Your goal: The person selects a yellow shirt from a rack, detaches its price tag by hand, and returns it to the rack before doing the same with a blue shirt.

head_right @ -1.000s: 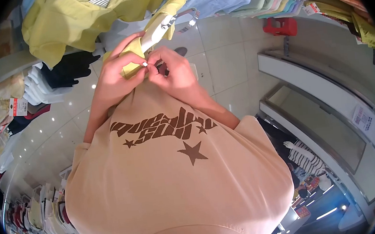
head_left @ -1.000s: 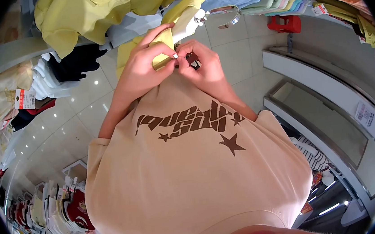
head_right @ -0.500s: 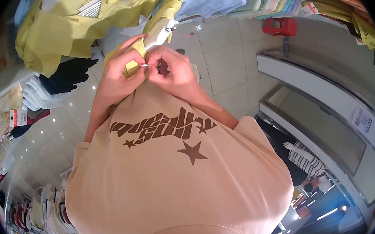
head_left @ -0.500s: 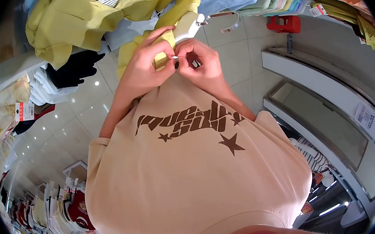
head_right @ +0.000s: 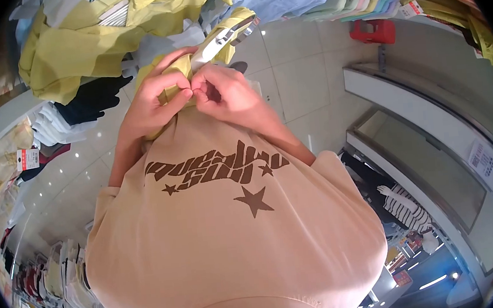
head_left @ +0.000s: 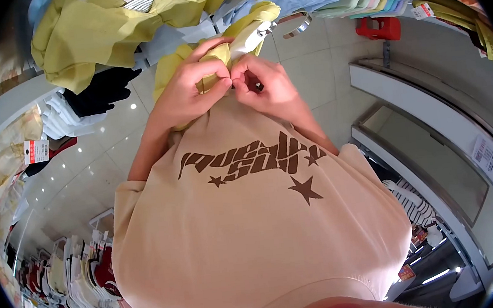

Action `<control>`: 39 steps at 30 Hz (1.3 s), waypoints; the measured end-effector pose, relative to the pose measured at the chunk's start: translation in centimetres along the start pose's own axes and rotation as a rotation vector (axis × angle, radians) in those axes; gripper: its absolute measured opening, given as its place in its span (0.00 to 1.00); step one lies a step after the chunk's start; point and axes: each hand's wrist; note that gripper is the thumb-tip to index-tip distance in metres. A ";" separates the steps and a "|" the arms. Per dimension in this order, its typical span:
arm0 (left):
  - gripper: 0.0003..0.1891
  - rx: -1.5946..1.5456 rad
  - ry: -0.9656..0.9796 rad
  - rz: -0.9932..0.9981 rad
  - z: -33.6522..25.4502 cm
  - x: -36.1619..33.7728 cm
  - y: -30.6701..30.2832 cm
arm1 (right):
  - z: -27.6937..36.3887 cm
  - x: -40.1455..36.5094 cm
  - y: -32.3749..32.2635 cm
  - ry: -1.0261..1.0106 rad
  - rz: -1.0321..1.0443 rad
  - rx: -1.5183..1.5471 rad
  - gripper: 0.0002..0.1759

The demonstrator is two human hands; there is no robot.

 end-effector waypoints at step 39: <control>0.13 -0.468 -0.145 0.104 0.5 -3.2 -1.2 | -3.5 -2.4 -0.5 -0.458 -0.270 -0.119 0.24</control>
Point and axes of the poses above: each hand's wrist, its own x-axis towards the middle knuckle, its own y-axis out of the palm, z = x × y, and after that the axes turned 8 degrees about x, right-handed
